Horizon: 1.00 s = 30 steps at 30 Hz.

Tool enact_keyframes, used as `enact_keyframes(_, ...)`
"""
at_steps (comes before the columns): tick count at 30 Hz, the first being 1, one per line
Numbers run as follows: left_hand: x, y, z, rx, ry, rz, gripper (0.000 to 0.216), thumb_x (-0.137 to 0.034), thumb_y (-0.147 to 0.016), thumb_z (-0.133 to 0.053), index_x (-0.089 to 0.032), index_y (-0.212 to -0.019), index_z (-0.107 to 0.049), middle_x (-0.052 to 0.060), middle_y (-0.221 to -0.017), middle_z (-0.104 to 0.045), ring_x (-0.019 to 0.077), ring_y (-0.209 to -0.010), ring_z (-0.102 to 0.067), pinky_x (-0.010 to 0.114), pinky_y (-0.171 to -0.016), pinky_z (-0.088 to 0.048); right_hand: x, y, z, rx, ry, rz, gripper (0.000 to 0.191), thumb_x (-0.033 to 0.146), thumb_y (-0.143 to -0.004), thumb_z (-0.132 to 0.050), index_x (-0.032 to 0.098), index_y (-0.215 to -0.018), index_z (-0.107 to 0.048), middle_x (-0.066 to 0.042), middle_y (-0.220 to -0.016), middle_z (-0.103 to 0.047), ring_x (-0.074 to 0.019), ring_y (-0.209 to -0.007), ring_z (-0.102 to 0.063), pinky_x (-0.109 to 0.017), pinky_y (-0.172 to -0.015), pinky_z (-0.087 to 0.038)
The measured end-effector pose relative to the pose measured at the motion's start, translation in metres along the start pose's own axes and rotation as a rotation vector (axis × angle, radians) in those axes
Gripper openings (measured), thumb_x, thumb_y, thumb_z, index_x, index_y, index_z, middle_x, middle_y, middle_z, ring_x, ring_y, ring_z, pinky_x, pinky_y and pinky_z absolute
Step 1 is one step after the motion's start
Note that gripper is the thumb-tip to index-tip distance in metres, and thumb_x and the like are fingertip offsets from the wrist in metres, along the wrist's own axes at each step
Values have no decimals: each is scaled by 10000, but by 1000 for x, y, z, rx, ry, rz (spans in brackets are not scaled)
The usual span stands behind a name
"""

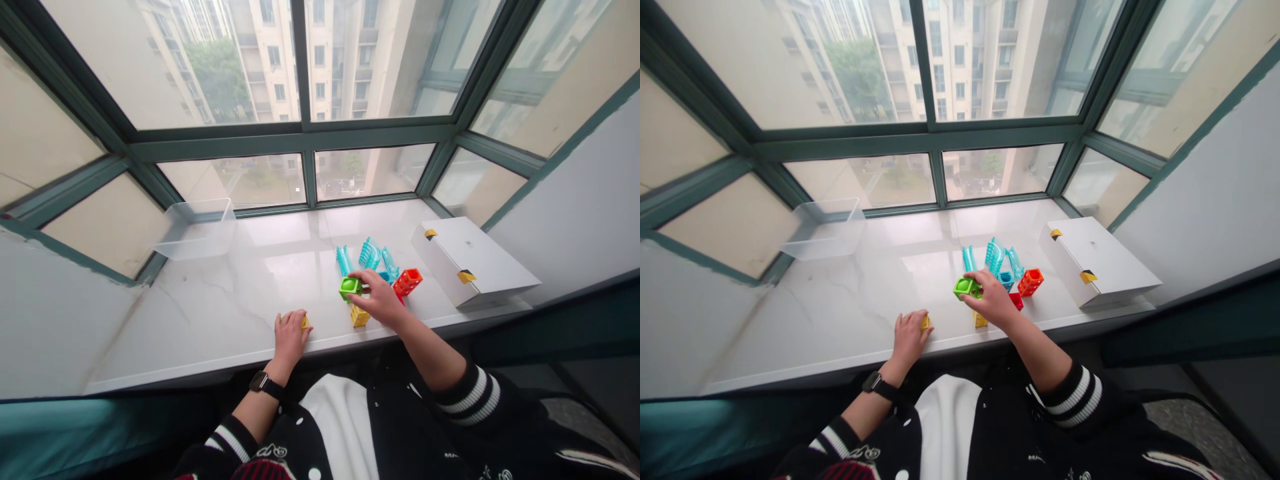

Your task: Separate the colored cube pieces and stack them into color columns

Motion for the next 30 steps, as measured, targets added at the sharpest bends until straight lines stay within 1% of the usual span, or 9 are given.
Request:
enact_keyframes(4,-3,-1,5,6,15,32,462,-260,-947,-693,-254,-1403,-620,155,-1534,-625,398,-1466,-517,744,-1276,-198,-12,19,31,-134,-174,-73,579,437,-890,-812,265,-1412,-629,-97,-1254,-687,-262,-1138,-714,-433,-932,-675)
enact_keyframes(7,-16,-7,22,-49,107,27,541,-335,-955,-713,-236,-1466,-564,168,-1587,-570,418,-1534,-438,756,-1291,-144,-12,28,40,-172,-181,-81,680,462,-868,-847,264,-1469,-595,-100,-1232,-714,-274,-1149,-728,-452,-968,-669)
enact_keyframes(9,-34,-12,41,-86,248,-35,535,-364,-992,-675,-256,-1494,-526,155,-1561,-585,366,-1513,-480,680,-1307,-234,-7,31,38,-160,-151,-47,692,470,-869,-854,266,-1477,-591,-102,-1231,-735,-276,-1134,-742,-455,-989,-657)
enact_keyframes(12,-69,-19,72,-96,506,-187,566,-393,-1018,-665,-288,-1538,-467,137,-1572,-550,292,-1463,-543,511,-1234,-450,3,32,26,-97,-87,40,709,469,-870,-865,276,-1491,-582,-98,-1234,-763,-281,-1129,-749,-461,-1013,-635)
enact_keyframes(15,-98,-23,91,-90,645,-271,616,-360,-992,-717,-301,-1549,-460,130,-1533,-570,263,-1328,-649,471,-1159,-530,14,32,9,-34,-61,120,713,451,-877,-867,289,-1506,-571,-93,-1238,-773,-285,-1138,-744,-473,-1027,-616)
enact_keyframes(18,-111,-25,94,-99,710,-249,535,-332,-984,-724,-278,-1481,-531,118,-1415,-659,256,-1243,-694,462,-1094,-582,20,33,-5,-14,-43,175,713,431,-884,-865,300,-1519,-569,-98,-1245,-768,-293,-1160,-733,-484,-1040,-605)
enact_keyframes(22,-110,-25,89,-86,786,-159,455,-308,-942,-752,-256,-1370,-605,97,-1291,-726,241,-1123,-734,446,-1023,-626,21,35,-13,14,-25,210,717,402,-900,-852,312,-1543,-549,-102,-1264,-762,-299,-1180,-729,-490,-1052,-603)
enact_keyframes(26,-106,-27,85,-81,800,-96,413,-290,-895,-778,-243,-1281,-638,95,-1227,-750,248,-1083,-743,455,-1006,-632,18,34,-12,52,-16,234,711,384,-921,-830,310,-1561,-527,-109,-1325,-738,-298,-1229,-710,-497,-1084,-594)
enact_keyframes(30,-108,-34,83,-140,753,-62,393,-329,-906,-778,-239,-1260,-634,75,-1174,-753,233,-1045,-744,444,-982,-633,14,24,-1,79,20,223,565,371,-942,-793,301,-1476,-623,-108,-1345,-701,-290,-1252,-696,-470,-1085,-602)
Point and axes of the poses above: each hand's wrist, its own y-axis away from the middle knuckle, its own z-axis out of the back of the hand, x = y × z, the point moved 2 cm from there along -y, towards the middle knuckle
